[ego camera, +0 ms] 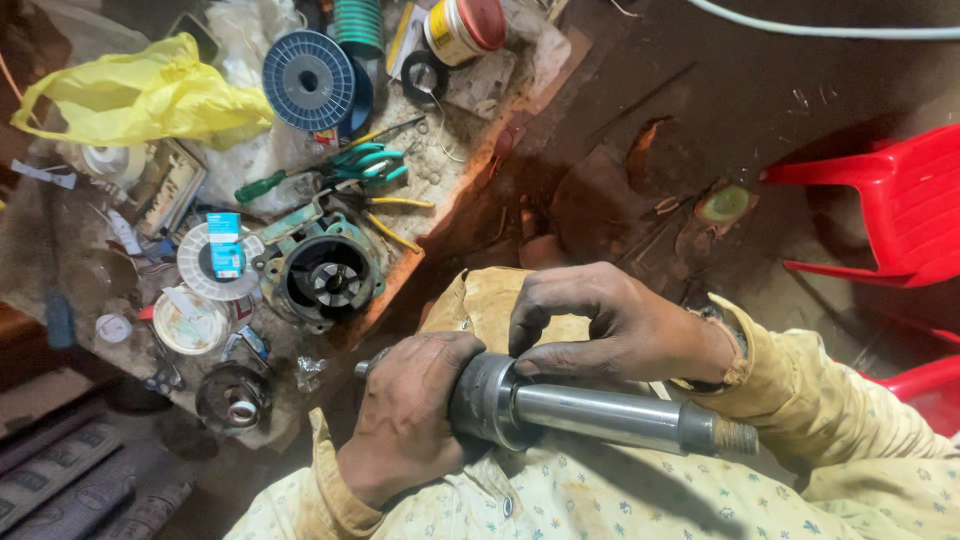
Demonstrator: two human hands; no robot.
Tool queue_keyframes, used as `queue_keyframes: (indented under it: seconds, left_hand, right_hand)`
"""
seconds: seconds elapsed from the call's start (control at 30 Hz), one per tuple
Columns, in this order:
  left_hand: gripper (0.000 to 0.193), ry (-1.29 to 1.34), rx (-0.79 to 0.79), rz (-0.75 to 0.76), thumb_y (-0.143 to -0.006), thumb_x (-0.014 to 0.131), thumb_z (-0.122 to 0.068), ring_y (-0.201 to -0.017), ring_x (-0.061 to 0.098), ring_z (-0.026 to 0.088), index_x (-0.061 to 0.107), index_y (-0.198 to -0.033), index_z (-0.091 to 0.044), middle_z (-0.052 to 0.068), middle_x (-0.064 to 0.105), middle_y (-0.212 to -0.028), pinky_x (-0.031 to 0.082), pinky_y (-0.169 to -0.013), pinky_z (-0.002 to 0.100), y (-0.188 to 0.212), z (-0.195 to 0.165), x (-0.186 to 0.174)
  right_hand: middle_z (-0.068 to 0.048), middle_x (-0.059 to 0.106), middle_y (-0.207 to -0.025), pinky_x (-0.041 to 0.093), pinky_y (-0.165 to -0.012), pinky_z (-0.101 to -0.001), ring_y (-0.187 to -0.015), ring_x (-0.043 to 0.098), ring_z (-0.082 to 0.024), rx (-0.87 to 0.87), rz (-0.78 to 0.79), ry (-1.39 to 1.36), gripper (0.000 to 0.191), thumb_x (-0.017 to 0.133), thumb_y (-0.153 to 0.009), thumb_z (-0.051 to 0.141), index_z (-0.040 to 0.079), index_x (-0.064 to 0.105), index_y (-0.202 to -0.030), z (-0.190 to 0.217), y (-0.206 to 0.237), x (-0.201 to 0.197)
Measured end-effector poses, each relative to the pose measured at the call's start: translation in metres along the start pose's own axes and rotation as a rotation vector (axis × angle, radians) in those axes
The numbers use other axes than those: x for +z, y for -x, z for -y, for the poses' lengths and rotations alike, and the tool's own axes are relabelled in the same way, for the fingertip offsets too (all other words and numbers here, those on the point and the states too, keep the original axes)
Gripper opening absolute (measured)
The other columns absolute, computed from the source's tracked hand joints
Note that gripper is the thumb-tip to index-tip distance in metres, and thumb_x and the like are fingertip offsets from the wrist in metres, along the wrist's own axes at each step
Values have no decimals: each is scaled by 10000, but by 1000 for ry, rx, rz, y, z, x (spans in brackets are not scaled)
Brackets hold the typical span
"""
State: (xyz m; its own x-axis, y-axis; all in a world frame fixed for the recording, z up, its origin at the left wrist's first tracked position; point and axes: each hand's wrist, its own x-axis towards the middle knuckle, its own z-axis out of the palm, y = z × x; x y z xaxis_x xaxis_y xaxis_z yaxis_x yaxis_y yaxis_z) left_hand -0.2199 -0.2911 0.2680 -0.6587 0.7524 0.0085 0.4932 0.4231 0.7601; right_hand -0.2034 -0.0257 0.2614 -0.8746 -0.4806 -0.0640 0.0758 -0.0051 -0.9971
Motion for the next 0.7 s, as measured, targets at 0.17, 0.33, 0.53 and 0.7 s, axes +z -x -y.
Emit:
queue_keyframes:
  seconds: [0.17, 0.33, 0.53, 0.7]
  left_hand:
    - [723, 31, -5, 11, -588, 914, -274, -1038, 684, 390, 592, -1181, -13, 194, 694, -1085, 523, -893, 487, -1, 0, 0]
    - [715, 63, -8, 24, -593, 925, -296, -1033, 691, 385, 597, -1162, -14, 188, 696, -1085, 531, -902, 485, -3, -2, -1]
    - [724, 67, 0, 35, -594, 935, -312, -1020, 692, 382, 596, -1160, -12, 183, 695, -1074, 529, -898, 485, -4, -3, 3]
    - [711, 66, -18, 51, -592, 933, -300, -1021, 696, 377, 594, -1152, -21, 176, 699, -1070, 531, -899, 482, -4, -4, 4]
  right_hand:
    - [-71, 678, -932, 553, -748, -336, -876, 695, -212, -83, 44, 162, 180, 796, -899, 169, 47, 690, -977, 10, -3, -5]
    - [-75, 673, -977, 539, -733, -370, -894, 667, -265, -146, 88, 280, 192, 782, -892, 178, 59, 685, -1006, 18, -7, -9]
    - [-70, 652, -900, 512, -697, -414, -854, 636, -298, -177, 154, 469, 234, 825, -777, 214, 96, 689, -927, 11, -10, -13]
    - [-73, 663, -936, 520, -733, -423, -890, 639, -312, -233, 189, 427, 247, 806, -782, 196, 91, 694, -976, 6, -9, -16]
